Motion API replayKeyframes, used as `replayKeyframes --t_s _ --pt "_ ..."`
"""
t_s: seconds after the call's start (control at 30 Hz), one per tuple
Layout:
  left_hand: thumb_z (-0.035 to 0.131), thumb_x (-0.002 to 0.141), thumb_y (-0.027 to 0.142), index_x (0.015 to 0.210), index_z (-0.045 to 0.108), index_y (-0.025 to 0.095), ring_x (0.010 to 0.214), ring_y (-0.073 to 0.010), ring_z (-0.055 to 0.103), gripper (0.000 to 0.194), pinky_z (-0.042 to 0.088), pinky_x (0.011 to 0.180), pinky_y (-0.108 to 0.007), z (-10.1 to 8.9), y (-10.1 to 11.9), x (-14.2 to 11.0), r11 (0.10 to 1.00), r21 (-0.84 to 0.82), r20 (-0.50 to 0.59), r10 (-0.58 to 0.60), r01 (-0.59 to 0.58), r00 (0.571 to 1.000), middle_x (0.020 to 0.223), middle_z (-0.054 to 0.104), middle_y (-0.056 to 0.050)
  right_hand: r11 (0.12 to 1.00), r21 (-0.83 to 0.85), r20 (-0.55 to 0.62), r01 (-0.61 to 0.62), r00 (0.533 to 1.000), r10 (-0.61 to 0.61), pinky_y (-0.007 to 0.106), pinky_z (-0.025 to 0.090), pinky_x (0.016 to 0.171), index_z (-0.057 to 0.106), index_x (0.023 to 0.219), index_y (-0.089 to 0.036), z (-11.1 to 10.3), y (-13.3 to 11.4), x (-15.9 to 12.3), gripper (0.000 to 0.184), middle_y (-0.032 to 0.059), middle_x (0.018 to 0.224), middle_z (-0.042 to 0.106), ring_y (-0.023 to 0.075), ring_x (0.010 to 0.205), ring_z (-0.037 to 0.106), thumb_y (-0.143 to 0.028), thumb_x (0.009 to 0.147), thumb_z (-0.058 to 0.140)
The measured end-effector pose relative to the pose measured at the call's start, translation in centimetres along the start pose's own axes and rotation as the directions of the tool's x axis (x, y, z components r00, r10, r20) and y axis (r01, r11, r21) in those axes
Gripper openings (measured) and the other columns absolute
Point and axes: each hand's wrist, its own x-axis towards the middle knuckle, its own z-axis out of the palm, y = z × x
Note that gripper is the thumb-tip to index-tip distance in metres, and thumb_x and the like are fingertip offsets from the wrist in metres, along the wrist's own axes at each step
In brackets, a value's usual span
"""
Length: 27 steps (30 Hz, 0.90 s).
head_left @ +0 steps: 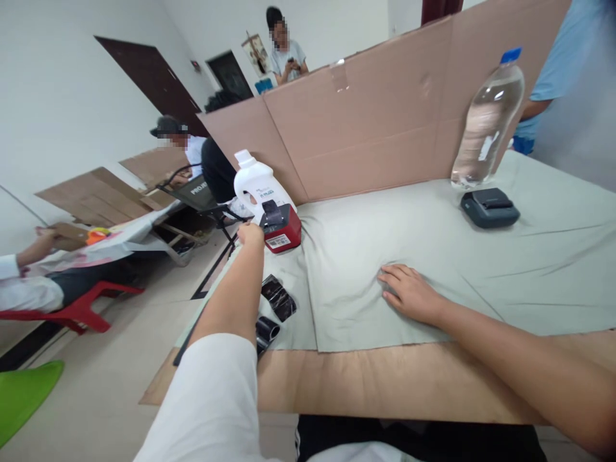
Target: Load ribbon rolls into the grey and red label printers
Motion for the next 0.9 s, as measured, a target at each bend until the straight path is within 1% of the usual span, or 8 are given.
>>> replayKeyframes --t_s 0.17,0.27,0.4,0.53,0.6,0.73,0.8,0.9 --pt "0.054 0.08 0.016 0.1 0.055 0.022 0.117 -0.0222 0.052 0.021 0.04 0.101 -0.036 3.2 -3.2 -9.0 0.872 0.268 0.023 0.42 -0.41 0.907 0.112 0.057 -0.008 1.0 -0.004 -0.004 0.01 1.0 -0.01 0.051 0.04 0.106 0.061 0.127 -0.017 -0.3 0.1 0.2 0.04 0.015 0.14 0.054 0.0307 0.132 0.046 -0.031 0.091 0.051" --pt "0.054 0.076 0.015 0.093 0.057 0.02 0.1 -0.0196 0.058 0.017 0.043 0.097 -0.036 5.0 -7.4 -15.8 0.913 0.213 0.294 0.279 -0.347 0.914 0.099 0.061 -0.005 1.0 -0.012 -0.012 -0.007 1.0 0.007 0.051 0.038 0.108 0.061 0.126 -0.017 -0.5 -0.4 -0.1 0.04 0.0141 0.14 0.054 0.0306 0.132 0.045 -0.031 0.091 0.05" --pt "0.054 0.079 0.023 0.096 0.06 0.019 0.099 -0.0204 0.058 0.019 0.044 0.095 -0.04 5.2 -12.6 -22.3 0.92 0.179 0.501 0.22 -0.349 0.837 0.1 0.063 -0.006 1.0 -0.003 0.01 -0.029 1.0 0.029 0.049 0.034 0.11 0.06 0.126 -0.015 -0.4 -1.7 -1.6 0.041 0.0154 0.143 0.052 0.0303 0.134 0.044 -0.03 0.09 0.05" --pt "0.055 0.077 0.023 0.088 0.063 0.02 0.095 -0.0218 0.059 0.014 0.045 0.093 -0.041 4.4 -15.0 -24.2 0.823 0.249 0.591 0.288 -0.511 0.753 0.095 0.063 -0.007 1.0 -0.022 0.042 0.015 0.999 -0.014 0.054 0.033 0.108 0.061 0.123 -0.022 -1.5 0.4 -1.8 0.039 0.0131 0.139 0.056 0.0303 0.132 0.045 -0.037 0.088 0.053" --pt "0.057 0.075 0.022 0.084 0.065 0.021 0.095 -0.0231 0.058 0.011 0.044 0.093 -0.043 4.3 -15.2 -24.3 0.755 0.283 0.638 0.313 -0.592 0.704 0.092 0.064 -0.006 0.987 -0.108 -0.083 -0.121 0.99 0.113 0.06 0.028 0.107 0.061 0.124 -0.02 -3.3 3.8 -0.6 0.042 0.017 0.14 0.053 0.0358 0.134 0.04 -0.04 0.087 0.056" --pt "0.059 0.075 0.019 0.079 0.067 0.021 0.095 -0.0253 0.056 0.009 0.044 0.092 -0.045 4.5 -15.0 -24.4 0.646 0.339 0.68 0.334 -0.684 0.653 0.091 0.066 -0.007 0.811 -0.127 -0.426 -0.571 0.77 0.475 0.067 0.017 0.106 0.051 0.133 -0.013 -7.7 12.8 2.2 0.063 0.0237 0.155 0.027 0.0475 0.142 0.015 -0.049 0.083 0.062" --pt "0.058 0.077 0.018 0.079 0.067 0.021 0.097 -0.025 0.056 0.01 0.043 0.094 -0.044 4.5 -14.7 -24.7 0.6 0.379 0.698 0.315 -0.705 0.643 0.092 0.067 -0.006 0.661 -0.067 -0.455 -0.747 0.613 0.646 0.07 0.018 0.103 0.046 0.137 -0.013 -9.1 16.5 2.7 0.075 0.0257 0.157 0.017 0.052 0.141 0.011 -0.057 0.079 0.065" --pt "0.057 0.079 0.016 0.083 0.068 0.02 0.101 -0.0235 0.056 0.012 0.042 0.096 -0.04 4.6 -14.3 -25.1 0.545 0.433 0.72 0.27 -0.718 0.64 0.095 0.068 -0.006 0.561 -0.039 -0.361 -0.827 0.536 0.764 0.065 0.026 0.101 0.04 0.141 -0.018 -9.5 19.5 2.1 0.08 0.0246 0.157 0.013 0.0506 0.138 0.018 -0.055 0.076 0.069"
